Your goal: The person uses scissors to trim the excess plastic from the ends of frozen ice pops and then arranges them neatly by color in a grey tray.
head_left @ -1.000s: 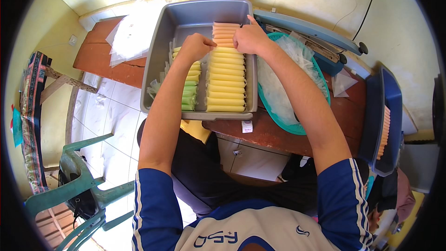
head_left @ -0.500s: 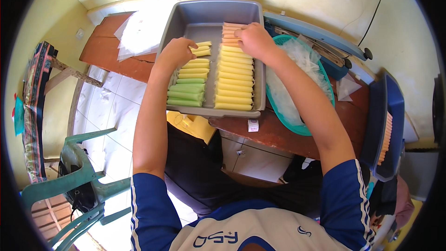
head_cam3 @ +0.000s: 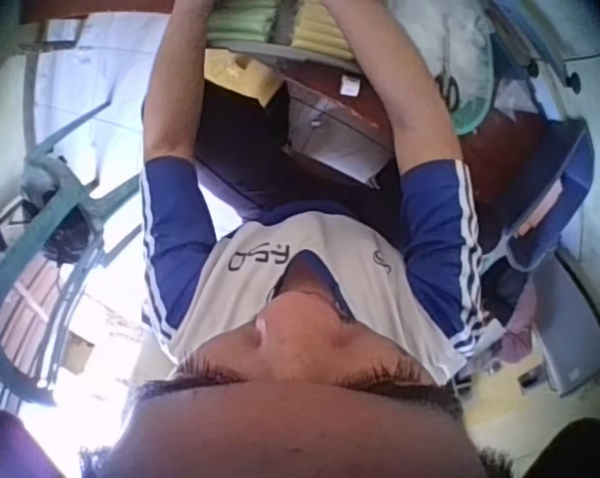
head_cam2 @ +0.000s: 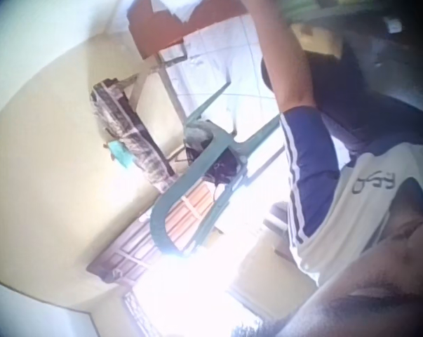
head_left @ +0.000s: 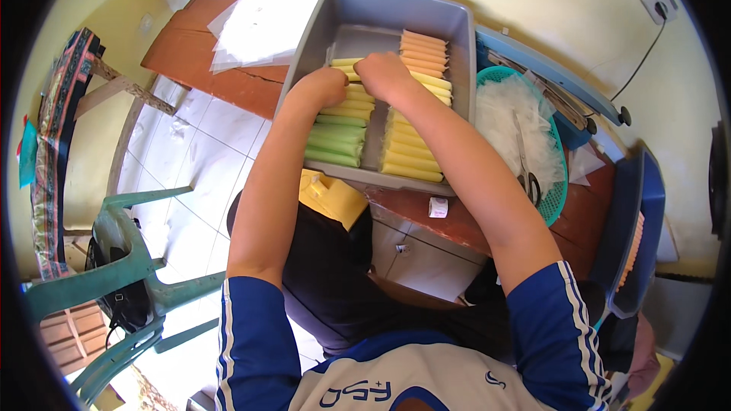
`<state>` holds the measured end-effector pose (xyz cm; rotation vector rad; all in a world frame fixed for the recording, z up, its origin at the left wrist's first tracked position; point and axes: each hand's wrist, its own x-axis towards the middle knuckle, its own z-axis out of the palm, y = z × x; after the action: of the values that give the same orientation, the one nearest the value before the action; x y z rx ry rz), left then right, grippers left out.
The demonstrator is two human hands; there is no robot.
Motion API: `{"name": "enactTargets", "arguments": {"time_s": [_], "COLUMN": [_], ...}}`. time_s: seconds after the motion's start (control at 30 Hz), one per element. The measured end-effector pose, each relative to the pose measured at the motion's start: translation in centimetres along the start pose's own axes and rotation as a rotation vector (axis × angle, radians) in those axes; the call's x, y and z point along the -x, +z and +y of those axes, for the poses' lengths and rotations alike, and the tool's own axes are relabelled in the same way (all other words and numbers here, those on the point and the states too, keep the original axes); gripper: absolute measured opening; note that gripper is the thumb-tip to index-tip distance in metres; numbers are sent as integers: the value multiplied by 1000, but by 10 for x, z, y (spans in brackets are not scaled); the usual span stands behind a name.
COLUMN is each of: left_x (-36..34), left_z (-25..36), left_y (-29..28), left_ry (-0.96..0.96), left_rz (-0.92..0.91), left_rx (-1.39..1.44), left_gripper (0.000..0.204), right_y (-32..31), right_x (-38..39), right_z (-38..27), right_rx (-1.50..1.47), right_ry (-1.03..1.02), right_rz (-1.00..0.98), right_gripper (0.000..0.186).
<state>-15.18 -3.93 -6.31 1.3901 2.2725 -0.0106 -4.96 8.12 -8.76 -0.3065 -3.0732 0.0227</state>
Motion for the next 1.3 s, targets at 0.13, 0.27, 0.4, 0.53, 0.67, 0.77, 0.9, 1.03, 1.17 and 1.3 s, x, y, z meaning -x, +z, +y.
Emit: {"name": "enactTargets", "arguments": {"time_s": [0.13,0.27,0.4,0.53,0.67,0.77,0.9,1.03,1.17,1.3], "left_x": [-14,-22,-22,-15,-4,1,12,31,48,52], "left_z": [-13,-26,-13,-9,1,22,66,126,171,195], "left_y": [10,23,17,8,-7,-17,-11,0,13,23], "left_ry": [-41,28,-53,-32,-177,-172,169,398,497,525], "left_rz": [-42,105,23,55,290,287,338,310,184,106], "left_rx": [-42,-7,9,-20,188,517,1168,1428,1575,1546], "left_gripper": [31,28,27,25,25,29,29,24,20,18], "right_y": [3,6,7,1,-27,-47,-86,-106,-108,-101], "right_x": [-8,-11,-13,-14,-6,18,80,159,227,294], "right_z": [-11,-15,-11,-4,5,22,30,37,39,59], "right_rx": [-23,-7,-30,-3,-328,-539,-644,-762,-881,-883], "right_ry": [19,63,106,33,56,17,39,102,102,398], "right_rz": [-17,7,-18,-9,123,336,584,671,718,619], "right_gripper": [15,16,14,17,13,14,12,14,16,19]}}
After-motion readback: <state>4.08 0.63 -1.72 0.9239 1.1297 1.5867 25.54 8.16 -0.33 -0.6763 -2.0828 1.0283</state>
